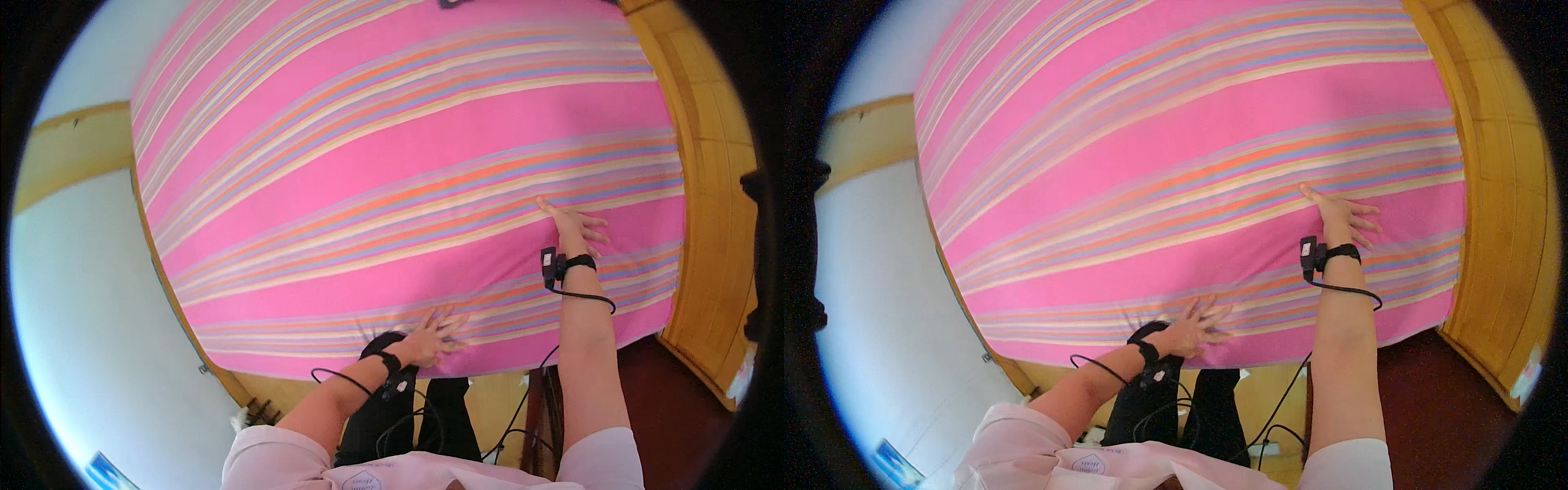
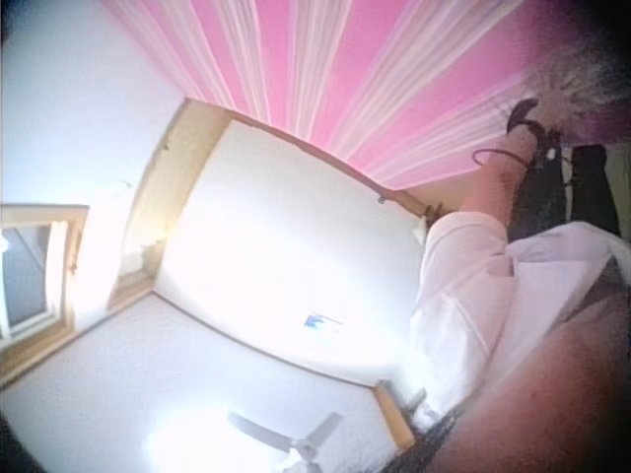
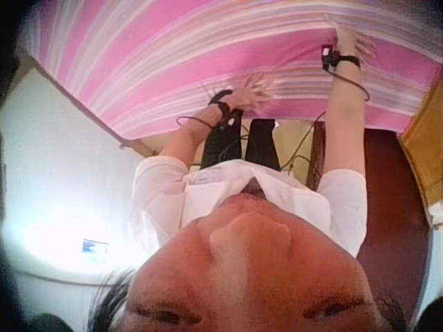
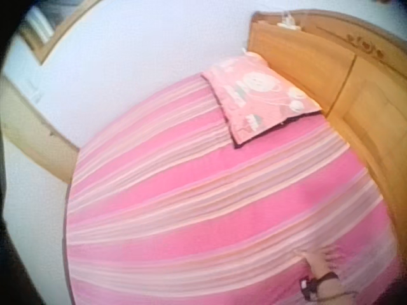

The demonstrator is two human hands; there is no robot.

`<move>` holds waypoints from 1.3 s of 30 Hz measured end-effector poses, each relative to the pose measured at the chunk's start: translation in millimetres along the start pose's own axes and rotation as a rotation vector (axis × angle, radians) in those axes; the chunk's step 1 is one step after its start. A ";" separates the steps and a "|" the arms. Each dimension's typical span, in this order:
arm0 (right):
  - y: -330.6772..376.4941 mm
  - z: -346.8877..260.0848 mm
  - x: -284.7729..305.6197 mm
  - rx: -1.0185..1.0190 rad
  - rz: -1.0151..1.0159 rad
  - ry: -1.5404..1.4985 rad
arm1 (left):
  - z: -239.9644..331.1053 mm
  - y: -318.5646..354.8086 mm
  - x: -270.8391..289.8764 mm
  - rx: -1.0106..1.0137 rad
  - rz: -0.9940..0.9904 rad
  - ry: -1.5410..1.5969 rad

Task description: The person smooths a pink striped fitted sheet over a mattress, tucking the edges under the bed frame. They then place a pink pillow with a cartoon design on the bed, adjust its position, and smooth the sheet around it.

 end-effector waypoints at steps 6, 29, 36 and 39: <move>-23.9 -0.8 -4.1 0.242 0.122 0.237 | 6.5 -4.3 -39.3 0.094 0.128 -0.011; 78.5 479.3 -167.5 0.812 -0.457 1.380 | 58.1 350.6 -519.0 0.840 0.562 1.105; 270.9 461.8 -224.8 0.986 -0.407 1.110 | 225.5 498.6 -730.0 1.085 1.707 1.626; 386.1 465.2 -229.5 1.137 -0.555 1.117 | 321.2 483.9 -808.7 1.142 2.170 1.704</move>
Point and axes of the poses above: each hand's wrist, its own y-axis away from the middle knuckle, its own x-axis out of the back of the hand, z = x × y, the point moved 1 cm from there along -y, towards the middle knuckle, and after that the axes turned 8 degrees about y, right-handed, at the moved point
